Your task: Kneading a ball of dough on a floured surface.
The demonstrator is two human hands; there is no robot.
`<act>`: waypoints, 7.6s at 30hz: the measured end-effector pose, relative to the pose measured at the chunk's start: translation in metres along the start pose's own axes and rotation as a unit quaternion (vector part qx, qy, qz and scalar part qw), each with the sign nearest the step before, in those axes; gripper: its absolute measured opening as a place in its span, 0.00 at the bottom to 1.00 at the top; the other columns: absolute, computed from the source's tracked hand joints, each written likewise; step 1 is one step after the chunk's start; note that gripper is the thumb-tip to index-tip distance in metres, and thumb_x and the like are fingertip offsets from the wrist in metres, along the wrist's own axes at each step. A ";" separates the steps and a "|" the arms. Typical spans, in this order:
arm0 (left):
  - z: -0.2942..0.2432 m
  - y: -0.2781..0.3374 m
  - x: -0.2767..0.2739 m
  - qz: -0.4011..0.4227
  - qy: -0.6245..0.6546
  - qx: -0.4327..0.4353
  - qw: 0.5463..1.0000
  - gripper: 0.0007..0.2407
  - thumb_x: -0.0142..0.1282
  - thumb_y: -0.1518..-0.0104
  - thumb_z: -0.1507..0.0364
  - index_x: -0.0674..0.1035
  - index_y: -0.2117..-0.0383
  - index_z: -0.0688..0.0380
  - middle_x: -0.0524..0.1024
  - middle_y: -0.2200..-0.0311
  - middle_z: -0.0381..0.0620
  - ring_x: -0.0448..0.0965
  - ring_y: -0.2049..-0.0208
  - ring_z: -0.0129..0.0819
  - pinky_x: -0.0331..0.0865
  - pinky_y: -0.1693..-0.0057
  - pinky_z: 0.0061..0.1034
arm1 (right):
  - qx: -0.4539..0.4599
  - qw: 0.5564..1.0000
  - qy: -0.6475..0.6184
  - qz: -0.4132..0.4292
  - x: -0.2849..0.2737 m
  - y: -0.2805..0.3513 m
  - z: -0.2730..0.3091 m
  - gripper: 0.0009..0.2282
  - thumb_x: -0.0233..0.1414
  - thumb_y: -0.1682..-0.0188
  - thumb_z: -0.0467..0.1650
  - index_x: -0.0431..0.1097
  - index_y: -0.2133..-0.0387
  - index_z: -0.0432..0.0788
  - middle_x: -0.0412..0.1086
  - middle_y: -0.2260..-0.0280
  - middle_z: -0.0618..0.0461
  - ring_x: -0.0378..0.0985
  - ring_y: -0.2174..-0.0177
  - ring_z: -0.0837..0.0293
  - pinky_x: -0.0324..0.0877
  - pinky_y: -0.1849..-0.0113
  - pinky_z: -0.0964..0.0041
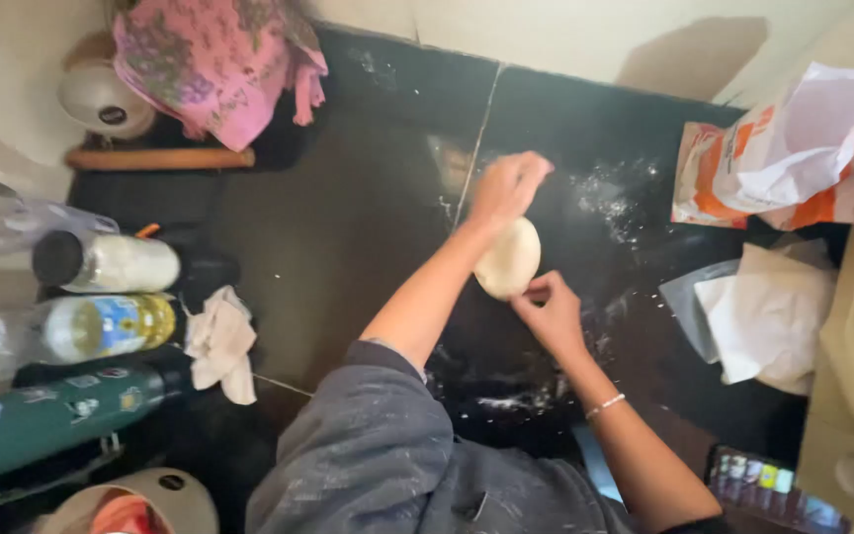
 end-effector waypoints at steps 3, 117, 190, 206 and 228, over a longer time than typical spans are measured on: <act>0.106 0.001 0.009 0.107 -0.134 -0.220 0.960 0.34 0.25 0.44 0.39 0.86 0.84 0.41 0.84 0.71 0.50 0.82 0.55 0.55 0.74 0.48 0.50 | -0.025 0.997 0.069 -0.007 0.022 0.000 -0.005 0.13 0.69 0.66 0.32 0.72 0.73 0.43 0.77 0.76 0.46 0.83 0.71 0.45 0.74 0.70 0.53; -0.045 0.050 0.031 -0.236 -0.357 0.257 0.866 0.13 0.37 0.40 0.59 0.70 0.77 0.47 0.63 0.77 0.41 0.70 0.71 0.40 0.65 0.67 0.36 | -0.094 0.986 0.122 -0.061 -0.050 -0.012 0.031 0.25 0.76 0.71 0.41 0.67 0.72 0.46 0.72 0.79 0.53 0.79 0.78 0.53 0.73 0.72 0.61; 0.042 0.002 0.017 -0.101 0.105 -0.106 0.984 0.26 0.37 0.35 0.56 0.81 0.81 0.61 0.80 0.76 0.62 0.81 0.62 0.62 0.71 0.55 0.47 | -0.064 0.995 0.063 -0.049 -0.023 -0.003 0.011 0.30 0.75 0.71 0.33 0.69 0.56 0.36 0.76 0.59 0.42 0.81 0.74 0.50 0.74 0.69 0.56; -0.054 0.128 0.017 -0.253 -0.350 0.260 0.864 0.15 0.44 0.41 0.62 0.68 0.87 0.47 0.62 0.84 0.40 0.70 0.79 0.37 0.64 0.70 0.31 | 0.021 0.994 0.103 -0.023 0.000 0.037 -0.011 0.23 0.74 0.74 0.37 0.66 0.74 0.45 0.73 0.83 0.49 0.79 0.80 0.50 0.71 0.75 0.60; -0.062 0.104 -0.019 0.067 -0.216 -0.070 0.971 0.28 0.33 0.39 0.54 0.83 0.81 0.61 0.80 0.79 0.60 0.85 0.70 0.60 0.75 0.60 0.54 | -0.120 0.987 0.092 -0.053 0.025 0.057 0.039 0.21 0.75 0.74 0.34 0.63 0.89 0.42 0.65 0.83 0.48 0.75 0.79 0.45 0.69 0.72 0.60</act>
Point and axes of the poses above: each hand's wrist, its own y-axis away from the middle knuckle, its own x-axis out of the palm, z = x × y, the point moved 9 cm from there along -y, towards the middle knuckle
